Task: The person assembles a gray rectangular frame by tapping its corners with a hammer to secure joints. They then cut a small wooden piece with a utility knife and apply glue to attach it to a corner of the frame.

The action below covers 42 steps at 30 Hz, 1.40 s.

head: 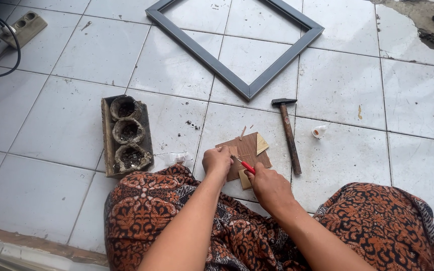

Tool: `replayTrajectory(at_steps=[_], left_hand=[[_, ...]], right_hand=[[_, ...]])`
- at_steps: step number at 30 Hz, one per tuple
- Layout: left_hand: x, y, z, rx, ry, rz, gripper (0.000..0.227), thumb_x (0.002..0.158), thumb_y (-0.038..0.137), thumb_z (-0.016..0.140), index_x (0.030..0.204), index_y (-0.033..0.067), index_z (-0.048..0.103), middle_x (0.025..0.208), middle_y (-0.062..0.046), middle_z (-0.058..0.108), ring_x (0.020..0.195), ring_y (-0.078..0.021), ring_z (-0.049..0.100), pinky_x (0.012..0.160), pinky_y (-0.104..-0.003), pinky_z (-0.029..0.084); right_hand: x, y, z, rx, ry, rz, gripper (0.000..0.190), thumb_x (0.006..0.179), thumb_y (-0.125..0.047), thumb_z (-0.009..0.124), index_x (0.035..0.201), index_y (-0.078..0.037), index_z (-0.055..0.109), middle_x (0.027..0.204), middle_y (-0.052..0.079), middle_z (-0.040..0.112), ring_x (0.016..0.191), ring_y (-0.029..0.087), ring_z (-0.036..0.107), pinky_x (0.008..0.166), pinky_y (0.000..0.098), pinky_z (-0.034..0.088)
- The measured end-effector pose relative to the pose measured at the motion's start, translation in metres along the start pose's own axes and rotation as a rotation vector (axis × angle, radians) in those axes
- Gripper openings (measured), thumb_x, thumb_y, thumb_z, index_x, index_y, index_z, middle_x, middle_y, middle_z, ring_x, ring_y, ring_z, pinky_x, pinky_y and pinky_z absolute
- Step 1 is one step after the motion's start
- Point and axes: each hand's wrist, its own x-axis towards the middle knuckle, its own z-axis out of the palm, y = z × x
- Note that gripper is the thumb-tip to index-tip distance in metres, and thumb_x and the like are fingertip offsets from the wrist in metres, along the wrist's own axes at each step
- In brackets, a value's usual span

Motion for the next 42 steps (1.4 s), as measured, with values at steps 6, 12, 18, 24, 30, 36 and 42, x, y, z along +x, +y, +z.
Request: replayTrajectory(at_steps=[6,12,18,24,30,36,42], left_hand=[[0.008,0.000,0.006,-0.103,0.051,-0.046,0.021,0.067,0.018,0.049,0.052,0.0083,0.059,0.039,-0.003,0.049,0.035,-0.0140,0.048,0.036,-0.021,0.036],[0.009,0.000,0.006,-0.048,0.066,-0.035,0.027,0.067,0.023,0.049,0.046,0.0096,0.058,0.041,-0.002,0.053,0.045,-0.0178,0.055,0.043,-0.024,0.042],[0.004,0.004,0.006,-0.072,0.082,-0.060,0.024,0.065,0.024,0.050,0.048,0.0094,0.060,0.040,-0.002,0.051,0.051,-0.0195,0.059,0.048,-0.025,0.044],[0.005,0.001,0.006,-0.056,0.093,-0.049,0.026,0.065,0.024,0.049,0.045,0.0105,0.059,0.041,-0.004,0.053,0.053,-0.0215,0.060,0.049,-0.027,0.045],[0.009,-0.001,0.005,-0.045,0.093,-0.067,0.024,0.065,0.026,0.050,0.050,0.0125,0.062,0.041,-0.002,0.052,0.056,-0.0203,0.061,0.051,-0.027,0.046],[0.010,0.003,0.009,-0.049,0.083,-0.078,0.022,0.065,0.026,0.050,0.051,0.0128,0.063,0.040,-0.001,0.051,0.054,-0.0181,0.061,0.050,-0.026,0.046],[0.017,0.003,0.008,-0.067,0.098,-0.093,0.023,0.065,0.026,0.050,0.052,0.0118,0.063,0.042,-0.003,0.054,0.058,-0.0197,0.062,0.052,-0.026,0.046]], right_hand=[[-0.005,-0.009,-0.022,-0.030,0.004,-0.010,0.032,0.091,-0.032,0.037,0.091,-0.004,0.053,0.071,0.018,0.062,0.071,0.037,0.066,0.064,0.0447,0.053],[-0.007,-0.013,-0.030,-0.050,-0.029,0.030,0.030,0.092,-0.030,0.037,0.094,-0.005,0.053,0.074,0.019,0.063,0.073,0.036,0.066,0.066,0.0437,0.054],[0.012,-0.008,-0.014,-0.064,-0.040,0.006,0.030,0.091,-0.031,0.037,0.093,-0.005,0.052,0.073,0.018,0.063,0.073,0.036,0.066,0.064,0.0439,0.053],[0.017,-0.010,-0.014,-0.034,-0.030,0.008,0.029,0.091,-0.029,0.039,0.094,-0.003,0.053,0.073,0.019,0.063,0.072,0.036,0.066,0.064,0.0432,0.053],[0.018,-0.012,-0.020,-0.058,-0.065,0.004,0.029,0.091,-0.029,0.038,0.093,-0.004,0.052,0.074,0.019,0.063,0.073,0.036,0.066,0.064,0.0430,0.054],[0.039,-0.005,-0.014,-0.067,-0.094,0.005,0.029,0.090,-0.029,0.039,0.093,-0.004,0.053,0.075,0.020,0.063,0.074,0.037,0.065,0.063,0.0437,0.054],[0.033,-0.017,-0.028,-0.087,-0.100,0.011,0.030,0.091,-0.029,0.039,0.094,-0.003,0.054,0.076,0.020,0.063,0.074,0.037,0.065,0.064,0.0447,0.053]])
